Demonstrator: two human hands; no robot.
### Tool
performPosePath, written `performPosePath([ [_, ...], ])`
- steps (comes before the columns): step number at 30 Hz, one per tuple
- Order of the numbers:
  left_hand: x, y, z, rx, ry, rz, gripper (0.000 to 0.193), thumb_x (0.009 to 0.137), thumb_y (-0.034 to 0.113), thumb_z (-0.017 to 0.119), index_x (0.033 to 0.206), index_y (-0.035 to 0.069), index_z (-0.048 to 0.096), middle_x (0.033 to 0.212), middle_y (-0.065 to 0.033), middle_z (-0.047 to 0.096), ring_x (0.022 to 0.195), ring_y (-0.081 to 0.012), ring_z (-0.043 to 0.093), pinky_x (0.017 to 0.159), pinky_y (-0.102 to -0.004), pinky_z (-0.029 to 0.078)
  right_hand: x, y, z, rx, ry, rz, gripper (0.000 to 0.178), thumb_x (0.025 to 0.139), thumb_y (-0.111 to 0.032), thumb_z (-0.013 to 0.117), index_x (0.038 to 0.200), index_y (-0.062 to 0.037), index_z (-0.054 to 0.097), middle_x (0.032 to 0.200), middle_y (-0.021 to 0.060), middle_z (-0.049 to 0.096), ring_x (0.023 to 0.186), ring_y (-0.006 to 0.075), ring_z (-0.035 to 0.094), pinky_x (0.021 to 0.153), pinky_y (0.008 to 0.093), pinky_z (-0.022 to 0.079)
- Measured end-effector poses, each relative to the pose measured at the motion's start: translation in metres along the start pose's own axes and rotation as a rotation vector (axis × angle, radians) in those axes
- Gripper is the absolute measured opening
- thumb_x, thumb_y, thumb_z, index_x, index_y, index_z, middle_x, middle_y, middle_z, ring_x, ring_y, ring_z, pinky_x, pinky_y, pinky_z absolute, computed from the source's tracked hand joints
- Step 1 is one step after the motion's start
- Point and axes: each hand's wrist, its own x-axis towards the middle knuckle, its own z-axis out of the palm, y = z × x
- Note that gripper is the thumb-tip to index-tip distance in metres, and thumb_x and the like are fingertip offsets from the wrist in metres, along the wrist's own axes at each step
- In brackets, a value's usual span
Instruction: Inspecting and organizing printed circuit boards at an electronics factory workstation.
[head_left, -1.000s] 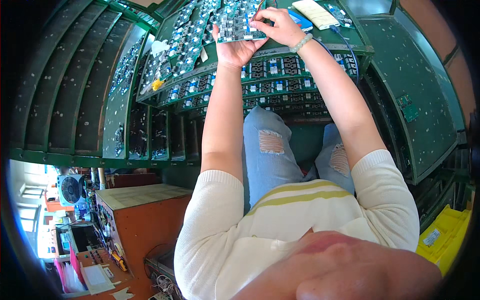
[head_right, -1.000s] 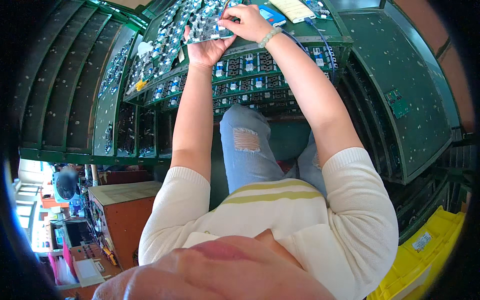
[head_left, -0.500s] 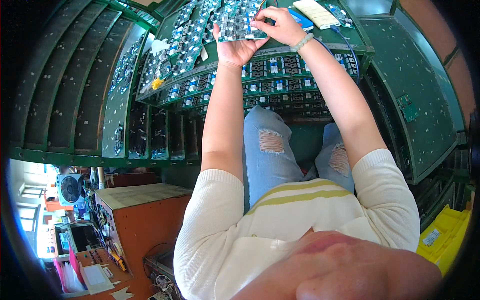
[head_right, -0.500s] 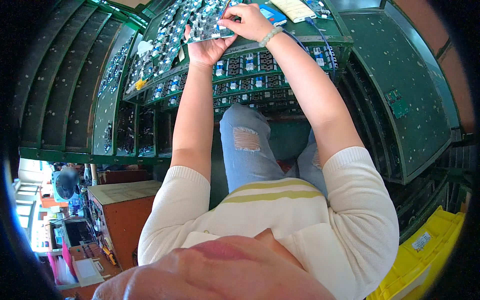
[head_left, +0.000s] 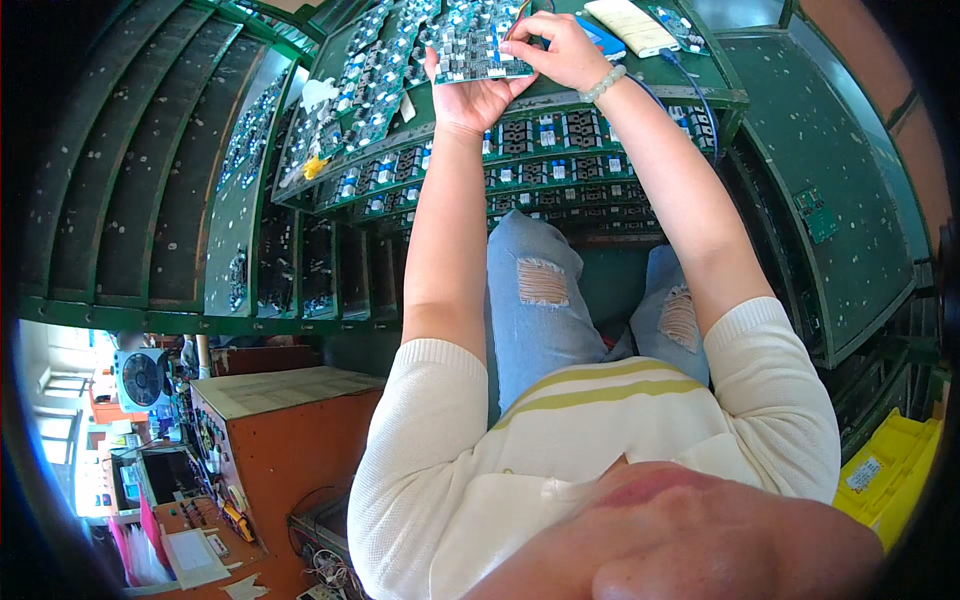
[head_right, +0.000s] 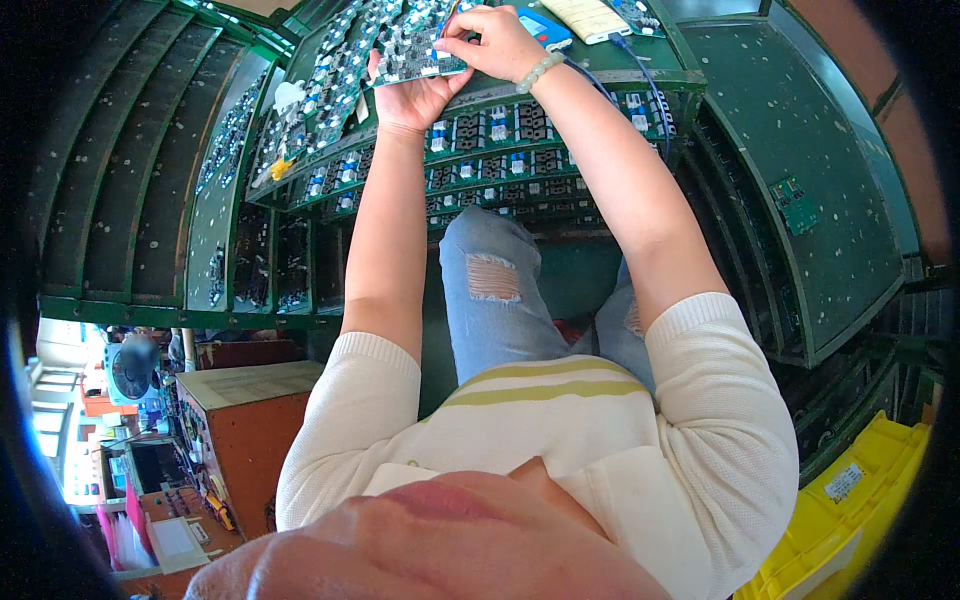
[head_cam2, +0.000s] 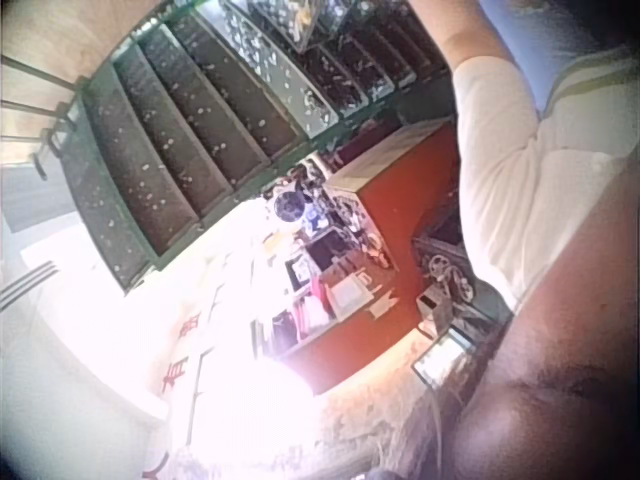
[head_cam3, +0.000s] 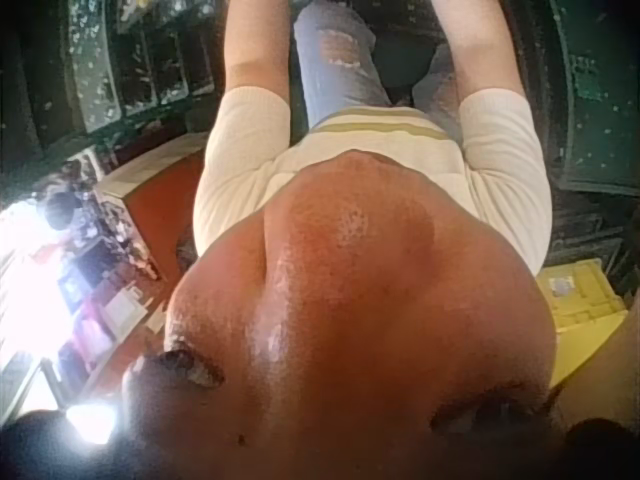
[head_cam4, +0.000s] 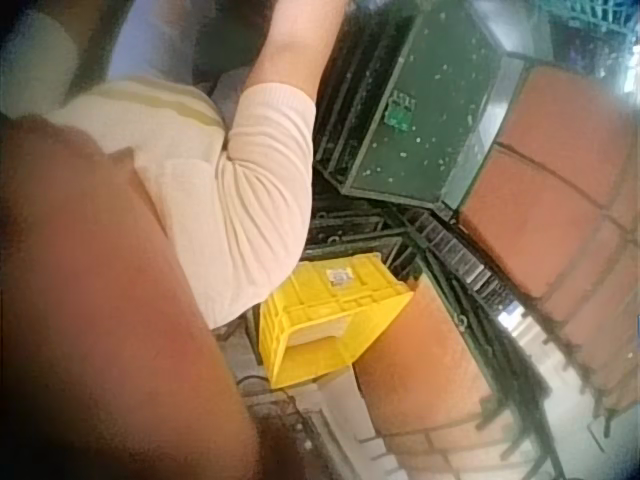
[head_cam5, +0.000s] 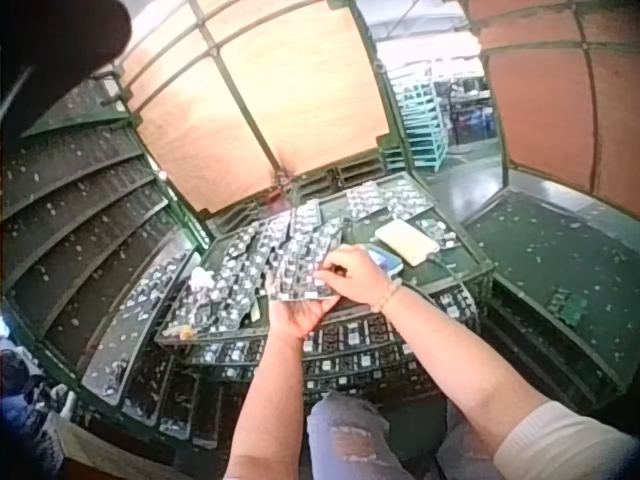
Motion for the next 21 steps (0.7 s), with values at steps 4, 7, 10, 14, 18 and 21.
performPosePath([
  [4,-0.001,-0.001,0.000,0.015,0.003,0.010,0.080,0.078,0.069,0.029,0.132,0.010,0.038,0.129,-0.0155,0.045,0.114,-0.0340,0.047,0.089,-0.0619,0.039,-0.001,0.000,0.000,-0.003,0.005,0.000,0.015,0.076,-0.018,0.070,0.079,-0.0041,0.065,0.072,0.0067,0.062,0.065,0.0171,0.058,0.059,0.0276,0.044],
  [7,0.000,-0.003,0.002,-0.023,0.001,0.015,0.080,0.078,0.069,0.029,0.132,0.011,0.037,0.130,-0.0155,0.045,0.114,-0.0345,0.047,0.088,-0.0619,0.039,-0.001,0.003,0.000,-0.057,0.061,-0.061,0.014,0.076,-0.020,0.070,0.078,-0.0067,0.066,0.073,0.0052,0.062,0.066,0.0188,0.057,0.062,0.0294,0.044],
  [10,-0.001,0.000,0.001,-0.032,-0.030,0.000,0.081,0.078,0.070,0.029,0.132,0.011,0.037,0.130,-0.0155,0.045,0.114,-0.0349,0.047,0.086,-0.0615,0.041,-0.002,0.001,0.001,-0.185,0.077,-0.054,0.013,0.076,-0.022,0.069,0.078,-0.0095,0.067,0.073,0.0035,0.063,0.068,0.0200,0.056,0.065,0.0309,0.043],
  [14,0.000,-0.001,0.001,-0.025,-0.003,0.000,0.081,0.077,0.071,0.030,0.132,0.011,0.038,0.129,-0.0153,0.046,0.113,-0.0351,0.048,0.085,-0.0609,0.042,-0.002,-0.001,0.001,-0.251,0.128,-0.118,0.012,0.077,-0.024,0.068,0.078,-0.0118,0.067,0.073,0.0020,0.063,0.070,0.0205,0.055,0.068,0.0319,0.042],
  [18,0.002,-0.001,-0.001,0.019,0.032,0.025,0.084,0.075,0.072,0.032,0.130,0.009,0.038,0.125,-0.0175,0.047,0.110,-0.0376,0.049,0.084,-0.0602,0.043,0.000,0.002,0.002,-0.133,0.127,-0.084,0.011,0.081,-0.018,0.063,0.078,-0.0068,0.064,0.071,0.0050,0.063,0.062,0.0176,0.057,0.061,0.0301,0.045],
  [21,0.001,-0.002,-0.001,0.034,-0.108,-0.087,0.078,0.077,0.067,0.037,0.130,0.010,0.038,0.129,-0.0163,0.044,0.114,-0.0364,0.045,0.089,-0.0584,0.039,-0.003,-0.005,0.002,0.166,0.113,0.192,0.011,0.083,-0.015,0.060,0.081,-0.0036,0.063,0.068,0.0070,0.063,0.057,0.0154,0.058,0.055,0.0280,0.046],
])
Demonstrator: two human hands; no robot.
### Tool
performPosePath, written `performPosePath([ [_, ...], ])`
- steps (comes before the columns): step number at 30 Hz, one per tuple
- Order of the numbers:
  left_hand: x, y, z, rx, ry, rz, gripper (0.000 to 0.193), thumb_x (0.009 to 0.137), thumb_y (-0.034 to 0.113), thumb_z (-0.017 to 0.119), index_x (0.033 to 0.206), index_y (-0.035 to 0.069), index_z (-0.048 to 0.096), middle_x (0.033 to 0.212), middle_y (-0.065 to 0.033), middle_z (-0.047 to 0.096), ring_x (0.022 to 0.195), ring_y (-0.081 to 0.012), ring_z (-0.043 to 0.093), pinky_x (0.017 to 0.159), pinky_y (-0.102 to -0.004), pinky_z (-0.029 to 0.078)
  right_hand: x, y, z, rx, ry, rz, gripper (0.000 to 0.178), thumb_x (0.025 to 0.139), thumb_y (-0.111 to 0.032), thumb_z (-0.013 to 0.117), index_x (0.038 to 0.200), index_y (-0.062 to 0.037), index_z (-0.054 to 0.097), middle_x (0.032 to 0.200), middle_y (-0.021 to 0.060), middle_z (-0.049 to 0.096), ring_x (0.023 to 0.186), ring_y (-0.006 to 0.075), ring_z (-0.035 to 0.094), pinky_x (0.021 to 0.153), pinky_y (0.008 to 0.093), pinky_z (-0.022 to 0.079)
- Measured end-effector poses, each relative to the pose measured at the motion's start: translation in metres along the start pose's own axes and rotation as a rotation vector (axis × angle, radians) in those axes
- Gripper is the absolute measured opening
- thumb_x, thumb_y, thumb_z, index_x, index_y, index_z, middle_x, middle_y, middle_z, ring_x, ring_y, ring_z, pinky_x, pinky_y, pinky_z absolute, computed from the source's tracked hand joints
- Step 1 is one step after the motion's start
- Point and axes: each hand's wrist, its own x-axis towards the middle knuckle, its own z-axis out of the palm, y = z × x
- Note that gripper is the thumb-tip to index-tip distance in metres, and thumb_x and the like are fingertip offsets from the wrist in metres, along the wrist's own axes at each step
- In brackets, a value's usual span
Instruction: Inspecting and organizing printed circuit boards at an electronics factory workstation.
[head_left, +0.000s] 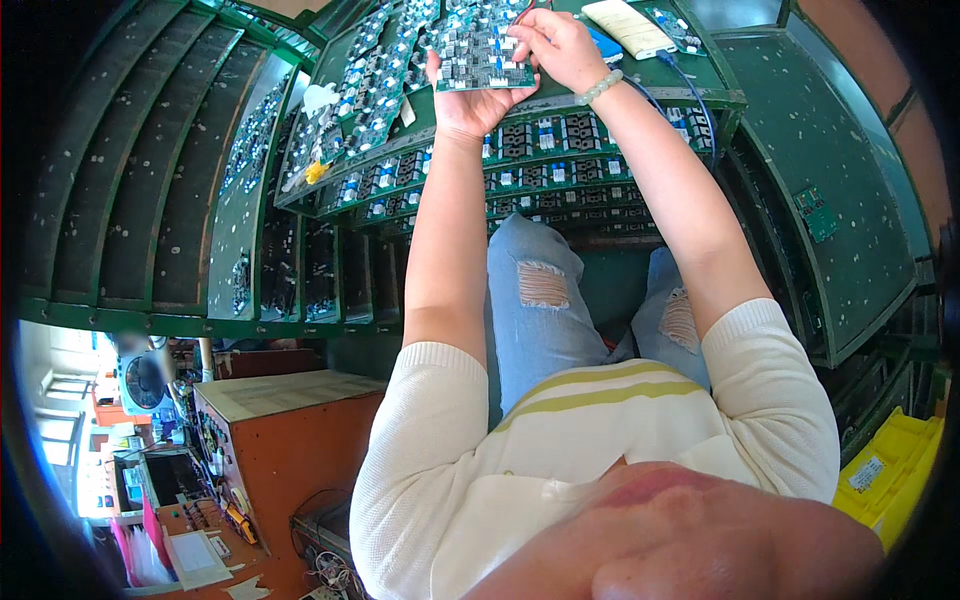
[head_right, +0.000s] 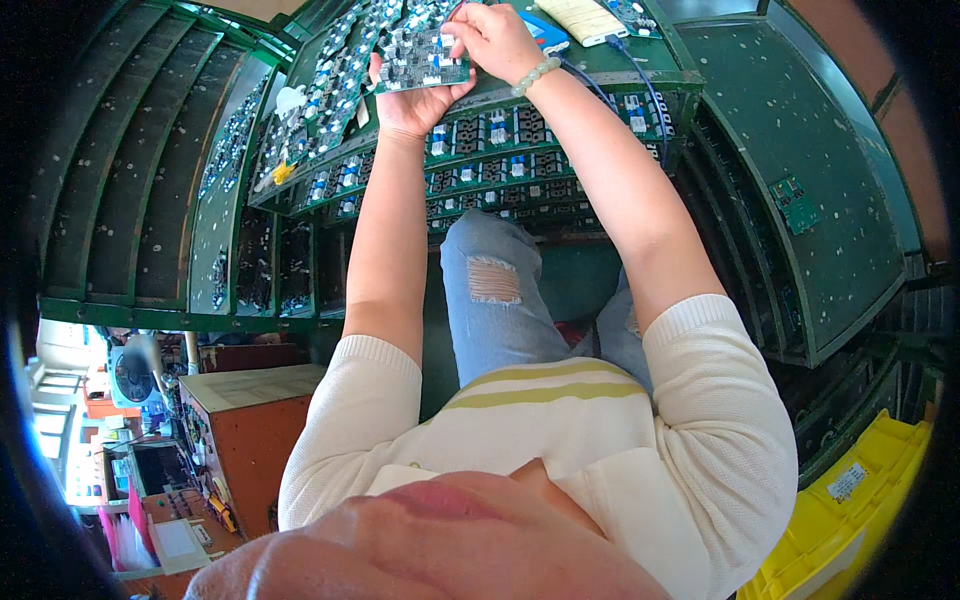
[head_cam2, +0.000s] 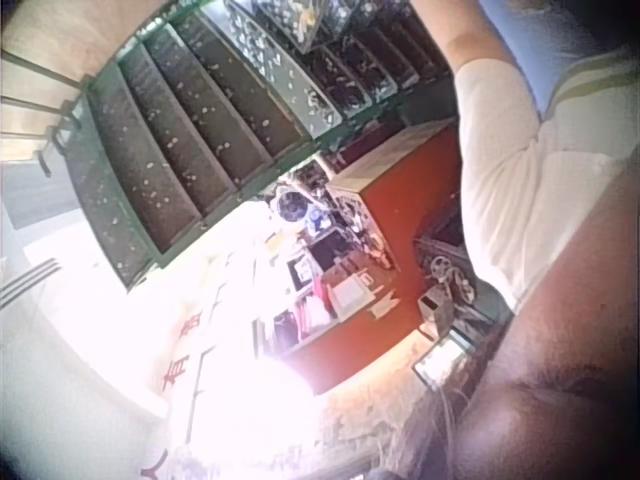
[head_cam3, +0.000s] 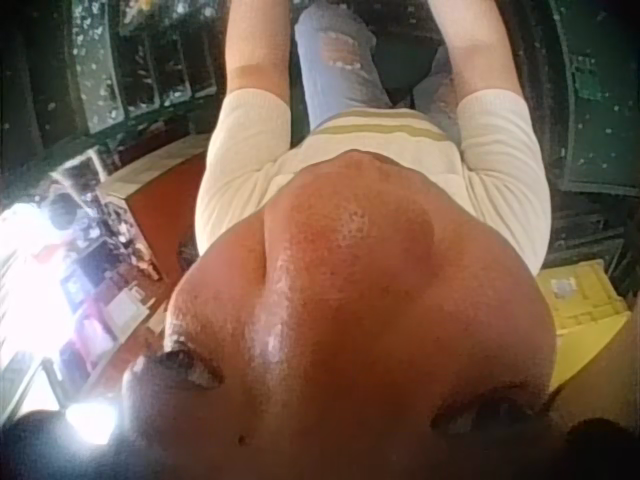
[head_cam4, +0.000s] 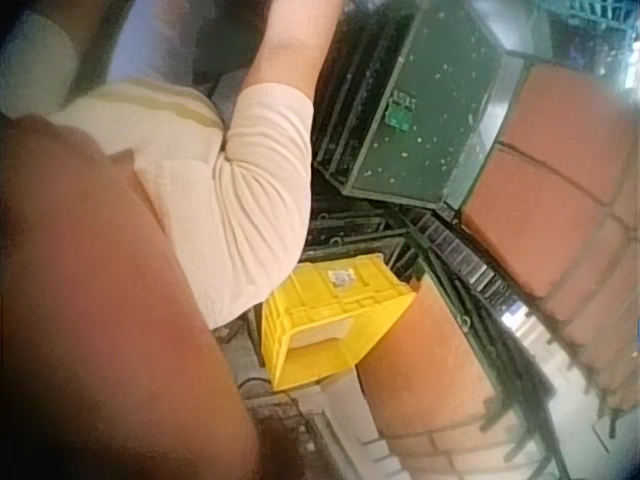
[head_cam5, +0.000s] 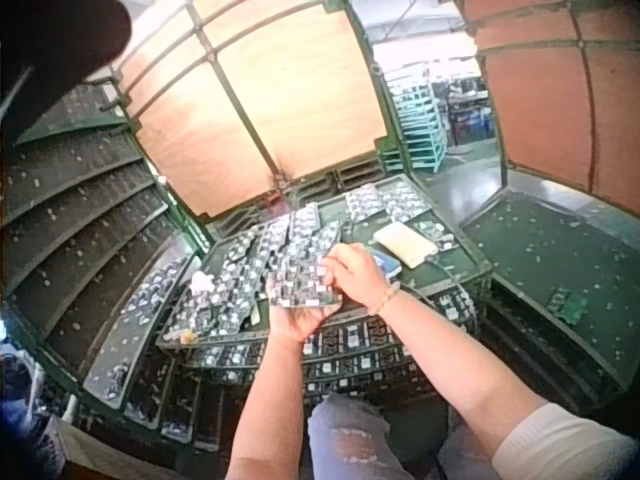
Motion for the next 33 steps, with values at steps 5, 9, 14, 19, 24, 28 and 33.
performPosePath([
  [5,-0.002,0.003,0.005,0.009,0.066,0.029,0.079,0.077,0.065,0.038,0.131,0.008,0.037,0.129,-0.0183,0.044,0.112,-0.0398,0.046,0.090,-0.0562,0.040,0.006,-0.047,-0.009,0.053,0.119,0.237,0.013,0.079,-0.014,0.061,0.071,-0.0040,0.058,0.058,0.0090,0.057,0.060,0.0261,0.056,0.060,0.0364,0.045],
  [9,-0.001,0.013,0.016,0.170,0.295,0.005,0.081,0.083,0.066,0.020,0.133,0.003,0.032,0.125,-0.0258,0.045,0.105,-0.0523,0.048,0.090,-0.0592,0.040,0.006,-0.034,-0.009,-0.021,0.164,0.223,0.015,0.081,-0.014,0.059,0.071,-0.0036,0.057,0.053,0.0096,0.054,0.056,0.0283,0.055,0.058,0.0384,0.044],
  [14,-0.025,0.040,0.034,0.398,0.419,-0.081,0.075,0.087,0.061,0.021,0.132,0.001,0.031,0.126,-0.0261,0.043,0.107,-0.0562,0.044,0.092,-0.0628,0.036,0.009,-0.007,-0.005,-0.250,0.346,-0.284,0.014,0.083,-0.017,0.059,0.075,-0.0057,0.059,0.058,0.0068,0.059,0.057,0.0236,0.057,0.058,0.0346,0.044],
  [19,-0.050,0.065,0.024,0.704,0.750,-0.106,0.058,0.091,0.048,0.035,0.128,0.004,0.038,0.123,-0.0192,0.049,0.108,-0.0390,0.052,0.087,-0.0581,0.043,0.008,-0.017,-0.006,-0.349,0.346,-0.132,0.016,0.080,-0.017,0.060,0.071,-0.0051,0.057,0.062,0.0120,0.058,0.064,0.0325,0.055,0.061,0.0411,0.043],
  [24,-0.058,0.086,0.014,1.004,1.108,-0.173,0.032,0.089,0.032,0.052,0.104,0.004,0.056,0.096,-0.0083,0.063,0.088,-0.0262,0.062,0.071,-0.0418,0.052,0.008,-0.014,-0.004,-0.327,0.357,-0.153,0.017,0.081,-0.019,0.060,0.071,-0.0058,0.057,0.067,0.0127,0.059,0.068,0.0330,0.055,0.063,0.0412,0.043],
  [28,-0.060,0.085,0.018,2.123,1.213,-0.123,0.041,0.081,0.040,0.057,0.093,0.001,0.061,0.086,-0.0139,0.066,0.078,-0.0304,0.064,0.070,-0.0418,0.050,0.011,0.005,-0.008,-0.400,0.276,-0.259,0.014,0.084,-0.021,0.060,0.078,-0.0078,0.061,0.057,0.0009,0.060,0.053,0.0172,0.057,0.057,0.0306,0.043],
  [33,-0.052,0.023,0.055,2.677,0.643,0.157,0.066,0.073,0.056,0.059,0.105,-0.002,0.060,0.095,-0.0233,0.062,0.088,-0.0350,0.060,0.082,-0.0428,0.044,0.007,-0.015,-0.005,-0.405,0.354,-0.119,0.018,0.081,-0.020,0.060,0.071,-0.0057,0.057,0.067,0.0130,0.059,0.069,0.0330,0.055,0.064,0.0413,0.043],
])
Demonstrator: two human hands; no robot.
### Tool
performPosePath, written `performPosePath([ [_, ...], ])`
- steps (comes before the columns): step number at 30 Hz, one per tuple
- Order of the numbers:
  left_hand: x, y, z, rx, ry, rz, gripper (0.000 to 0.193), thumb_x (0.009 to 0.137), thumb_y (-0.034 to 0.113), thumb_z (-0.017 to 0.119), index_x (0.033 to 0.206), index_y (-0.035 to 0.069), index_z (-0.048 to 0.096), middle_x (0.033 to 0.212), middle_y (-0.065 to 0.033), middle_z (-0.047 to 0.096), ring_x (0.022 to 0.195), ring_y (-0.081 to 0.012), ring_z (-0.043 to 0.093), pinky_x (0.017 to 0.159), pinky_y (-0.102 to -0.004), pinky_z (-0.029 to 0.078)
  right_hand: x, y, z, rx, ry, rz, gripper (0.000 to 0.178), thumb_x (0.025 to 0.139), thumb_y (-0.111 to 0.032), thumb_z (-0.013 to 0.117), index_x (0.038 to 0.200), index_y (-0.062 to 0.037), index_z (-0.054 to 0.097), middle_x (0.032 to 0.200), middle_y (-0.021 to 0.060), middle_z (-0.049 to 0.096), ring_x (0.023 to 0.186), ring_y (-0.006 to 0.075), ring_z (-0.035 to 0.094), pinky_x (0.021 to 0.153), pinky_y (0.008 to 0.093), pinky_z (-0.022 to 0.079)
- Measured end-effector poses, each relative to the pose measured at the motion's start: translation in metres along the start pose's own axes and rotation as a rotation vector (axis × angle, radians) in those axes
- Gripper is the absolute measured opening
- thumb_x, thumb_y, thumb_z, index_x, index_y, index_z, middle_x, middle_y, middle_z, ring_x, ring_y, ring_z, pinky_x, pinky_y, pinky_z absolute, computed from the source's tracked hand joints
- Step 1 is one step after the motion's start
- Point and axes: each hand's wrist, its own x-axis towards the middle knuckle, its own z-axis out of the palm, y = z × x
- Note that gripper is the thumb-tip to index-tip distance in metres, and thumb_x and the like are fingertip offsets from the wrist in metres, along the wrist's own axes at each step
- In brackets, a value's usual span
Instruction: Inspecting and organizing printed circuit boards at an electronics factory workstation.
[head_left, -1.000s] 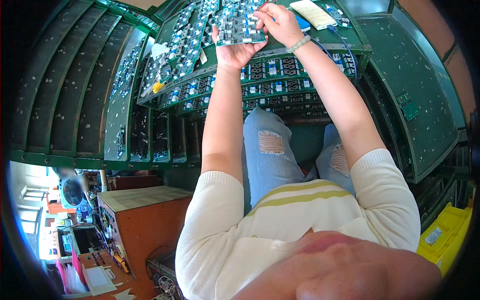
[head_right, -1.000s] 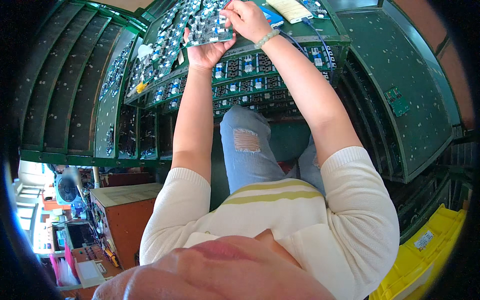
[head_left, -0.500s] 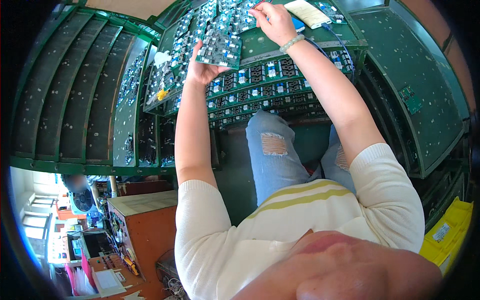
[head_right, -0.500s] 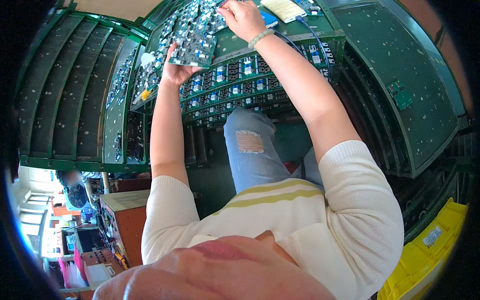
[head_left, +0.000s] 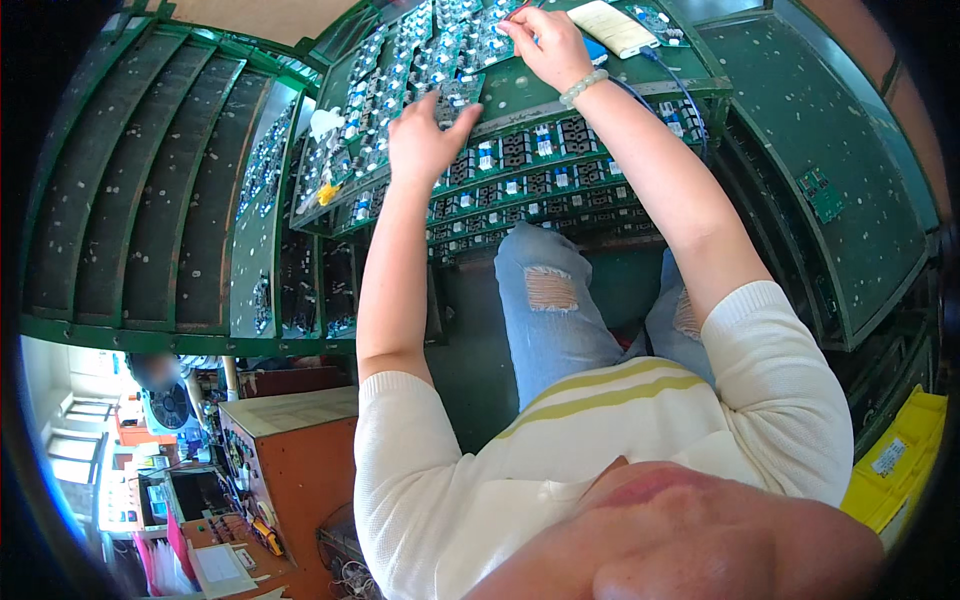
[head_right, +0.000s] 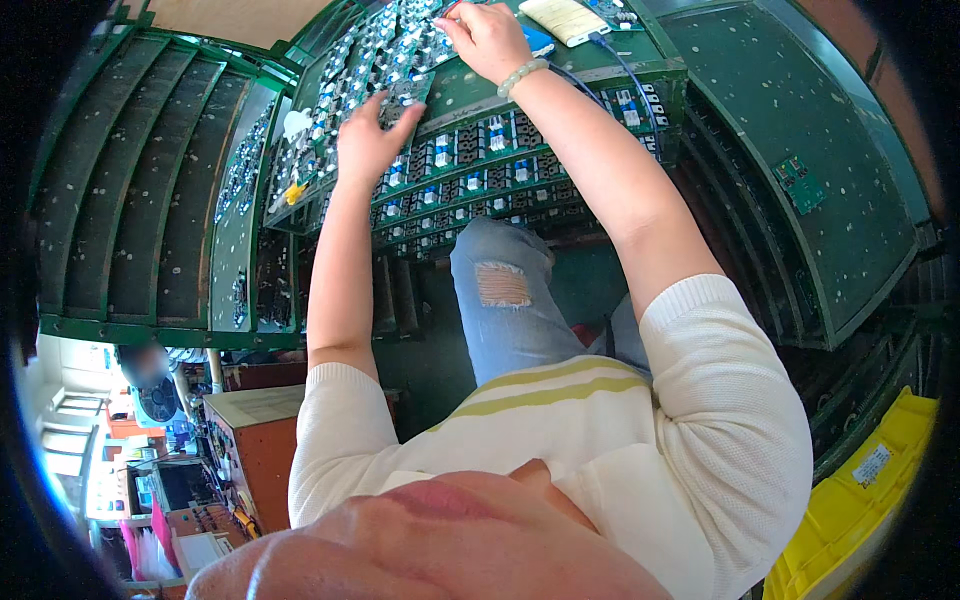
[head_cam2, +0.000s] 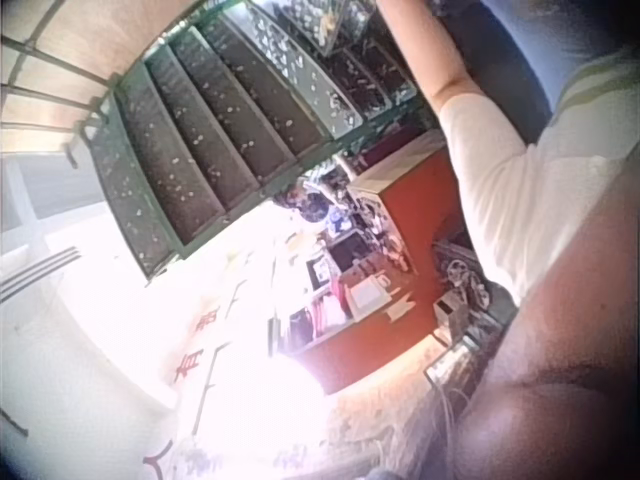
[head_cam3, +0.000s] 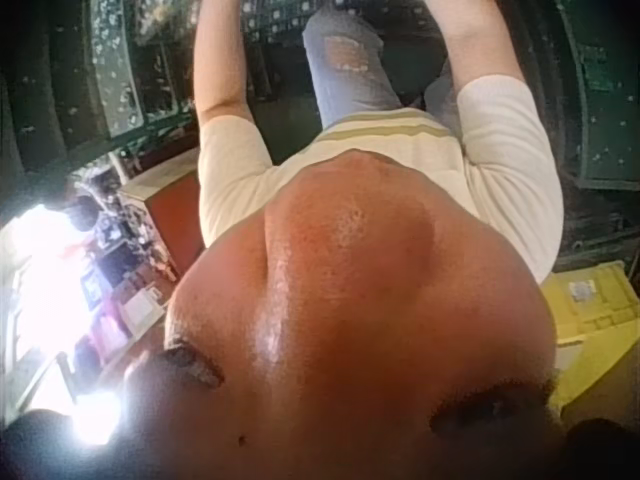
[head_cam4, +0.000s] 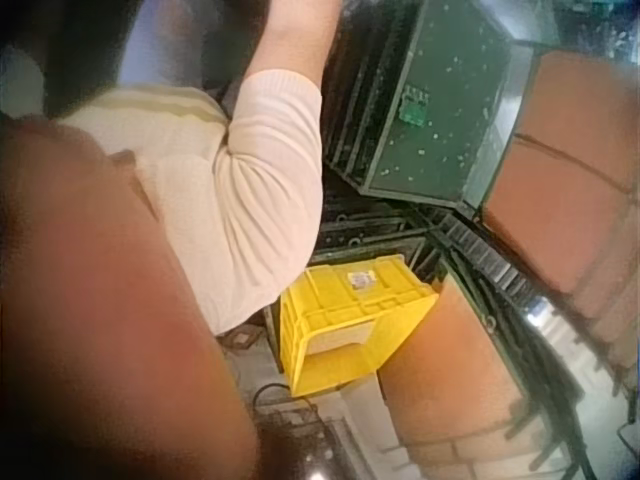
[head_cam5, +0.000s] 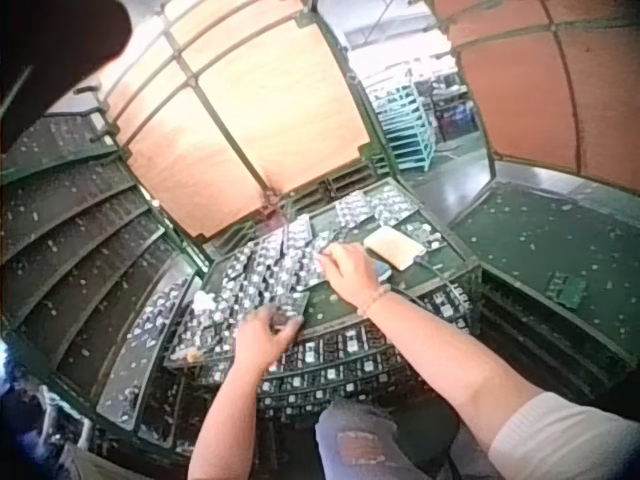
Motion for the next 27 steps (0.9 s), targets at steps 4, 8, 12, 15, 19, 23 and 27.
performPosePath([
  [4,-0.006,-0.005,0.011,0.155,-0.067,-0.011,0.061,0.074,0.055,0.057,0.103,0.002,0.063,0.094,-0.0209,0.062,0.089,-0.0360,0.059,0.083,-0.0410,0.043,0.001,0.002,0.000,0.070,0.168,-0.205,0.019,0.081,-0.020,0.060,0.070,-0.0053,0.057,0.067,0.0134,0.059,0.069,0.0331,0.055,0.064,0.0416,0.043],
  [8,-0.001,0.003,0.007,0.158,-0.167,-0.157,0.057,0.075,0.052,0.057,0.102,0.002,0.064,0.097,-0.0203,0.063,0.093,-0.0332,0.059,0.087,-0.0400,0.042,0.000,-0.002,-0.003,-0.014,-0.044,0.049,0.020,0.082,-0.021,0.059,0.070,-0.0048,0.056,0.067,0.0136,0.059,0.069,0.0329,0.055,0.064,0.0417,0.043],
  [12,0.014,0.007,0.014,0.231,-0.236,-0.189,0.060,0.076,0.054,0.053,0.105,0.003,0.063,0.097,-0.0200,0.063,0.093,-0.0327,0.060,0.088,-0.0400,0.041,0.001,0.001,-0.003,-0.006,-0.037,0.030,0.020,0.082,-0.020,0.059,0.071,-0.0039,0.056,0.067,0.0141,0.059,0.069,0.0338,0.055,0.064,0.0406,0.044],
  [15,0.023,-0.002,0.026,0.198,-0.161,-0.160,0.054,0.073,0.053,0.056,0.092,0.003,0.066,0.091,-0.0200,0.063,0.085,-0.0384,0.059,0.079,-0.0439,0.046,0.002,0.010,0.004,0.079,-0.039,-0.109,0.016,0.083,-0.021,0.062,0.076,-0.0073,0.060,0.055,0.0010,0.059,0.052,0.0174,0.056,0.056,0.0310,0.043],
  [19,0.026,0.000,0.024,0.211,-0.194,-0.199,0.053,0.072,0.052,0.057,0.091,0.004,0.066,0.092,-0.0198,0.063,0.086,-0.0375,0.059,0.080,-0.0434,0.045,-0.001,0.017,0.009,0.080,-0.061,-0.090,0.017,0.083,-0.021,0.062,0.075,-0.0071,0.060,0.054,0.0012,0.058,0.051,0.0176,0.057,0.055,0.0316,0.043],
  [23,0.020,0.011,0.007,0.201,-0.230,-0.217,0.053,0.071,0.052,0.058,0.089,0.003,0.067,0.090,-0.0189,0.063,0.087,-0.0350,0.060,0.082,-0.0423,0.045,-0.003,0.031,0.015,-0.006,0.019,-0.196,0.015,0.084,-0.020,0.061,0.075,-0.0071,0.060,0.053,0.0017,0.057,0.050,0.0174,0.057,0.052,0.0319,0.044],
  [27,0.015,0.008,-0.004,0.121,-0.211,-0.214,0.054,0.071,0.051,0.059,0.089,0.001,0.067,0.084,-0.0170,0.064,0.083,-0.0303,0.062,0.082,-0.0406,0.044,0.000,0.022,0.012,0.027,-0.001,-0.198,0.014,0.084,-0.019,0.061,0.076,-0.0076,0.059,0.052,0.0014,0.057,0.049,0.0176,0.056,0.052,0.0319,0.043],
])
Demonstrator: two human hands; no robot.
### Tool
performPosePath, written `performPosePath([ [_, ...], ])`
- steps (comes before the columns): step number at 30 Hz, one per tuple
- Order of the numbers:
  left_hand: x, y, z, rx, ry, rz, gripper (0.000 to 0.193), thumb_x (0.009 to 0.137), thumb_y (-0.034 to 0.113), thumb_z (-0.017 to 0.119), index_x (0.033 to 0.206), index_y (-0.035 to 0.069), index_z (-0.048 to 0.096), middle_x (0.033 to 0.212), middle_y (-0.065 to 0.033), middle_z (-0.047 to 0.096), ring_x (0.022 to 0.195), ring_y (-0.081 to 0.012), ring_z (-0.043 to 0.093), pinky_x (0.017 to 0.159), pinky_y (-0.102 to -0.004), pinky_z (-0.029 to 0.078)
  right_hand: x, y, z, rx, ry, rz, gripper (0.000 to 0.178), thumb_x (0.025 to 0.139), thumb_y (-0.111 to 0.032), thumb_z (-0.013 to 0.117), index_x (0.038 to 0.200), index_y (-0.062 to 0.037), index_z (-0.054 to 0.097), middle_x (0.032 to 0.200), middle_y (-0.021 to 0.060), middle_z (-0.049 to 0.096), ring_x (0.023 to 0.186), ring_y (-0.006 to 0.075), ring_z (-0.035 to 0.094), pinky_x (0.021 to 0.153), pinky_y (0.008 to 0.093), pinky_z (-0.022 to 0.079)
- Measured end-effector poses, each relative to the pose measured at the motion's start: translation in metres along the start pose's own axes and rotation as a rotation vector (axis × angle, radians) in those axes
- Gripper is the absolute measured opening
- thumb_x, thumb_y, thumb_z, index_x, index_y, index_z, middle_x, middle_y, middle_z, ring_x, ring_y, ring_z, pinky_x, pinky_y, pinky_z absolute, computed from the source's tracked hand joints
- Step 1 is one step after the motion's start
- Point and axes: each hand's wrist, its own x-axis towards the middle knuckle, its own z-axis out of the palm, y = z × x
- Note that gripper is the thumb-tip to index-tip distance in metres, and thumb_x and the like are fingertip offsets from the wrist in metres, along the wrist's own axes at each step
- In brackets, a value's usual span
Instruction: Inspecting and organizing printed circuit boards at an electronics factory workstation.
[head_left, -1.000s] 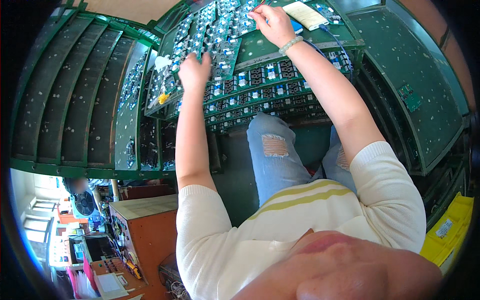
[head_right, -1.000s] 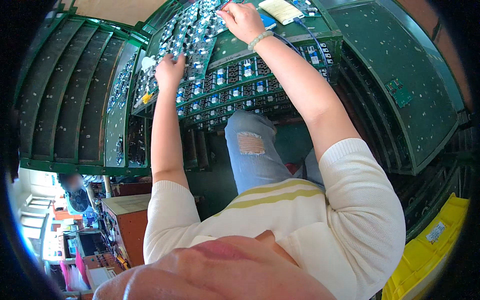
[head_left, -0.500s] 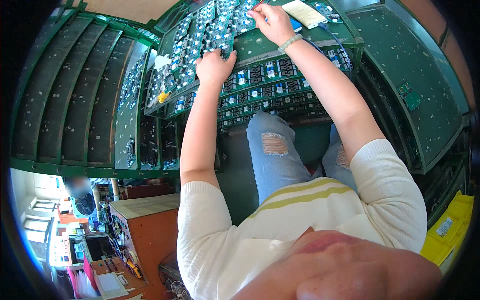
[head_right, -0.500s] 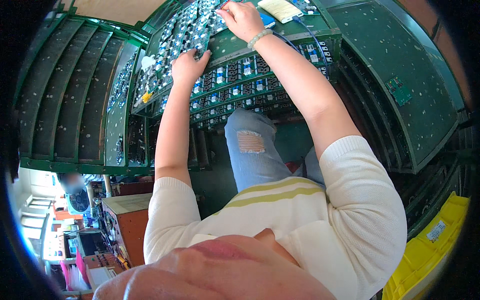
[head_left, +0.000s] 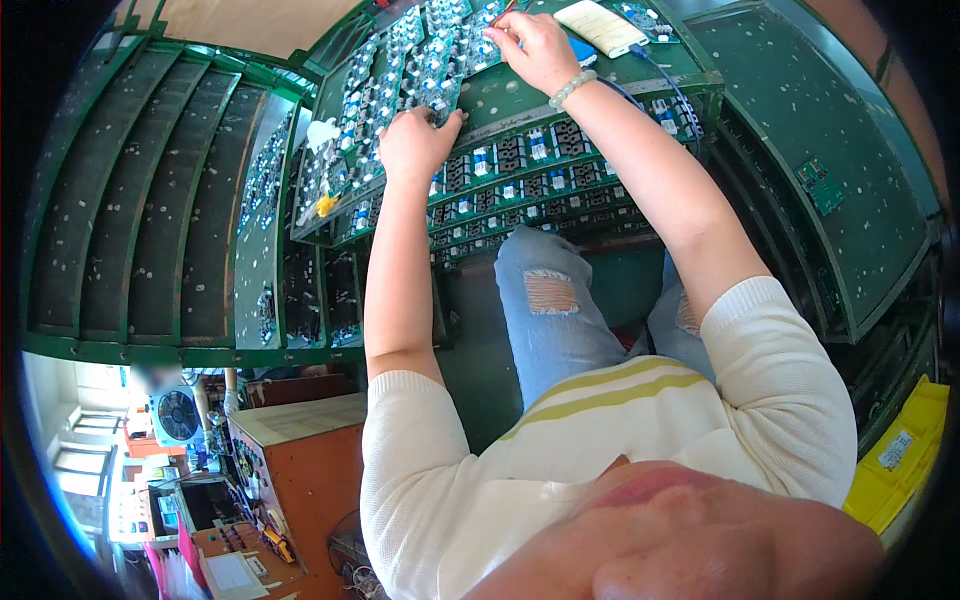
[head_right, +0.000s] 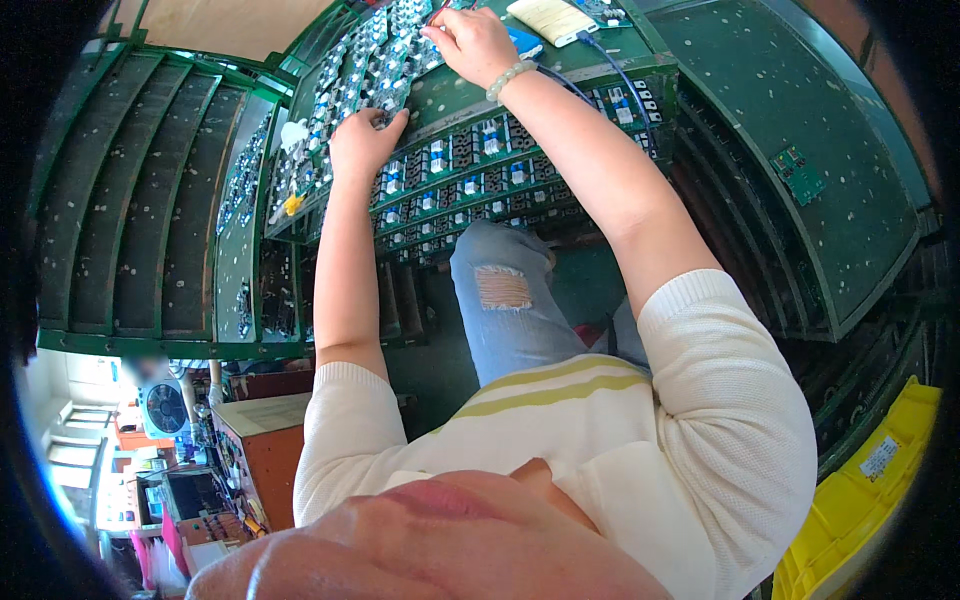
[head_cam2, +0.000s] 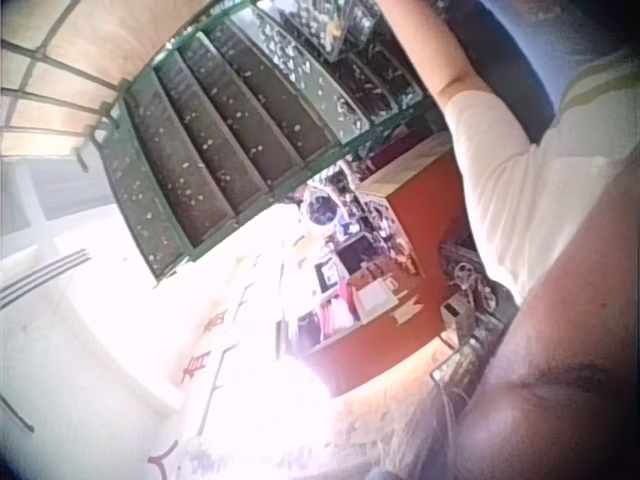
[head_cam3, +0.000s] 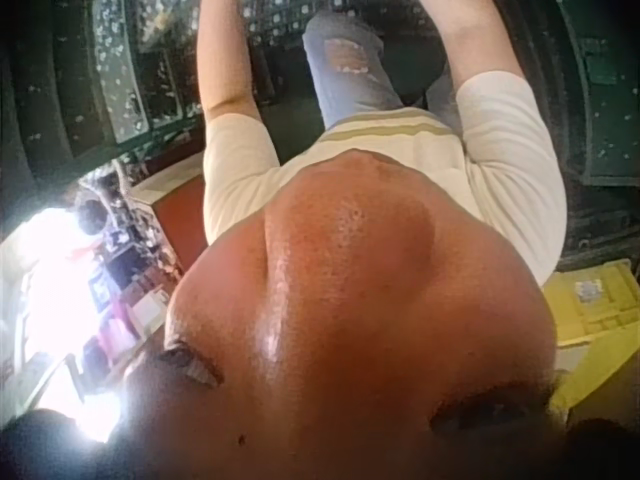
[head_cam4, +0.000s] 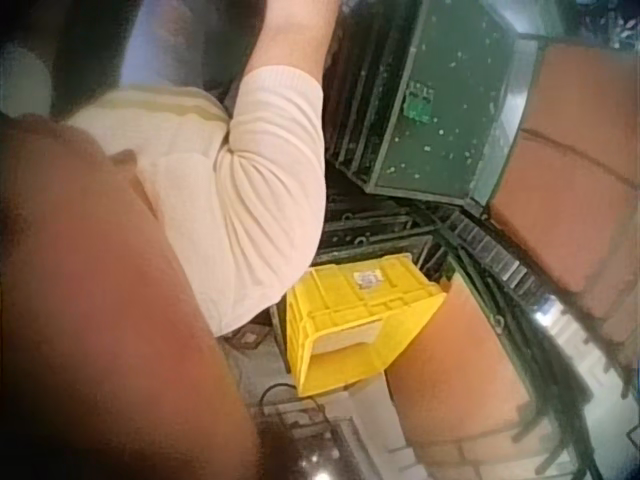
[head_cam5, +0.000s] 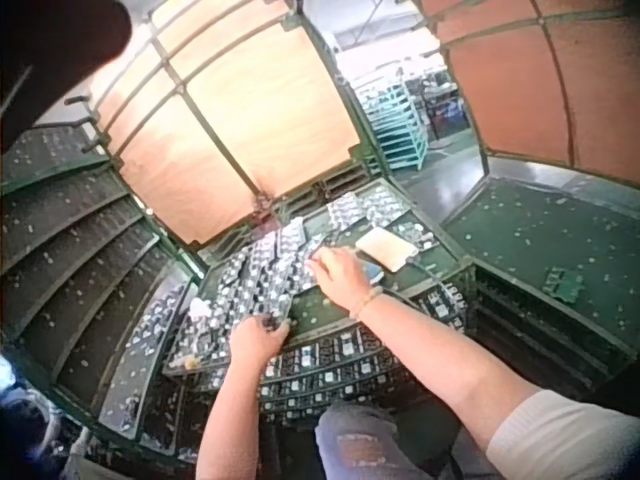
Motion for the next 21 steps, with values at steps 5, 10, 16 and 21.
performPosePath([
  [5,0.000,-0.004,0.004,-0.024,0.100,0.021,0.053,0.070,0.050,0.062,0.091,0.002,0.067,0.087,-0.0164,0.065,0.082,-0.0298,0.062,0.081,-0.0397,0.044,-0.001,0.004,0.001,-0.050,0.025,-0.015,0.015,0.084,-0.020,0.061,0.075,-0.0077,0.059,0.052,0.0011,0.056,0.049,0.0176,0.056,0.052,0.0323,0.043],
  [10,-0.013,0.007,-0.011,-0.075,0.068,-0.028,0.053,0.068,0.050,0.064,0.091,0.003,0.068,0.090,-0.0166,0.065,0.086,-0.0300,0.062,0.080,-0.0379,0.047,-0.006,0.012,0.005,-0.034,0.029,0.003,0.015,0.084,-0.020,0.061,0.075,-0.0079,0.059,0.052,0.0011,0.057,0.049,0.0178,0.056,0.053,0.0324,0.043],
  [16,-0.008,0.000,-0.007,0.002,-0.044,-0.109,0.057,0.066,0.054,0.063,0.091,0.003,0.068,0.088,-0.0169,0.066,0.086,-0.0310,0.063,0.081,-0.0379,0.047,0.001,-0.006,-0.003,0.048,-0.048,0.103,0.016,0.084,-0.021,0.061,0.076,-0.0083,0.059,0.053,0.0010,0.057,0.050,0.0178,0.056,0.055,0.0321,0.043],
  [21,0.000,0.000,0.007,-0.010,-0.063,-0.118,0.057,0.066,0.055,0.062,0.092,0.004,0.068,0.088,-0.0169,0.066,0.086,-0.0316,0.063,0.081,-0.0382,0.047,-0.004,0.005,0.005,-0.028,0.036,0.027,0.016,0.084,-0.021,0.061,0.075,-0.0081,0.059,0.053,0.0010,0.057,0.049,0.0176,0.056,0.055,0.0320,0.043],
])
